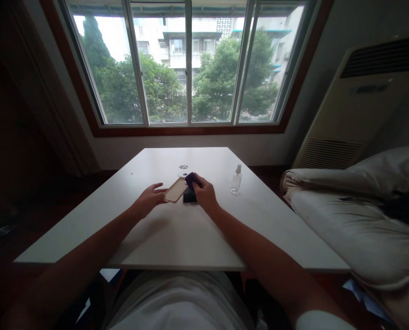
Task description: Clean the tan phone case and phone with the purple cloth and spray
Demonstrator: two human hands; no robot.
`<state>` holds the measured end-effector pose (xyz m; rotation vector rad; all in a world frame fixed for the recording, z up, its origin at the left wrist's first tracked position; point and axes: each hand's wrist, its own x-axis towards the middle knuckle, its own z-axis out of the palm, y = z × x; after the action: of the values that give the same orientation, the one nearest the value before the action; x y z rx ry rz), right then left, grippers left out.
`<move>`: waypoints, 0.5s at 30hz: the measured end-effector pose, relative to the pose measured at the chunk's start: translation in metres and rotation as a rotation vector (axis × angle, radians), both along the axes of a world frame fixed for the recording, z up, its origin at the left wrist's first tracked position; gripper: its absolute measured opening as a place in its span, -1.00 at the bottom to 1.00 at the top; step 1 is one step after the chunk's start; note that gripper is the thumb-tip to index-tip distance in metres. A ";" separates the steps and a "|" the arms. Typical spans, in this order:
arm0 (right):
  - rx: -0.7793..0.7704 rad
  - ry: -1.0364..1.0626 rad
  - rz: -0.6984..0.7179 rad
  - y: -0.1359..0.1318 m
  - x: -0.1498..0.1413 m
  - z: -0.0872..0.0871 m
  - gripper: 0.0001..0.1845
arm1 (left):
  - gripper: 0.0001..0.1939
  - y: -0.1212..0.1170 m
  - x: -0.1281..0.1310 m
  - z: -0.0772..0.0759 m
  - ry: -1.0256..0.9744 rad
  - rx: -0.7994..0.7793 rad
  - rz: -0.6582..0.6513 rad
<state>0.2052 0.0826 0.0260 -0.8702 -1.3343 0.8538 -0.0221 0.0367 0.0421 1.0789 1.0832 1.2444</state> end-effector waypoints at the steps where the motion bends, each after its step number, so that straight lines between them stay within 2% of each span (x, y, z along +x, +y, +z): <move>1: 0.081 -0.104 -0.034 -0.004 -0.003 0.001 -0.54 | -0.13 -0.004 0.005 0.000 -0.077 -0.022 -0.086; 4: 0.308 -0.367 -0.050 -0.019 -0.011 0.004 -0.56 | -0.11 -0.011 0.013 -0.003 -0.188 -0.064 -0.282; 7: 0.451 -0.476 -0.054 -0.029 -0.017 0.009 -0.52 | -0.35 -0.013 0.013 -0.006 -0.158 -0.088 -0.417; 9: 0.504 -0.479 -0.111 -0.032 -0.017 0.014 -0.51 | -0.50 -0.012 0.012 -0.007 -0.122 -0.110 -0.432; 11: 0.548 -0.488 -0.199 -0.032 -0.015 0.017 -0.52 | -0.57 -0.013 0.013 -0.007 -0.110 -0.128 -0.379; 13: 0.591 -0.546 -0.269 -0.031 -0.014 0.019 -0.54 | -0.58 -0.016 0.015 -0.006 -0.125 -0.130 -0.352; 15: 0.630 -0.650 -0.272 -0.031 -0.014 0.017 -0.55 | -0.56 -0.020 0.019 -0.005 -0.161 -0.117 -0.370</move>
<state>0.1910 0.0518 0.0434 -0.8134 -1.8439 -0.1071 -0.0027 0.0170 0.0375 1.0160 0.7809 0.9421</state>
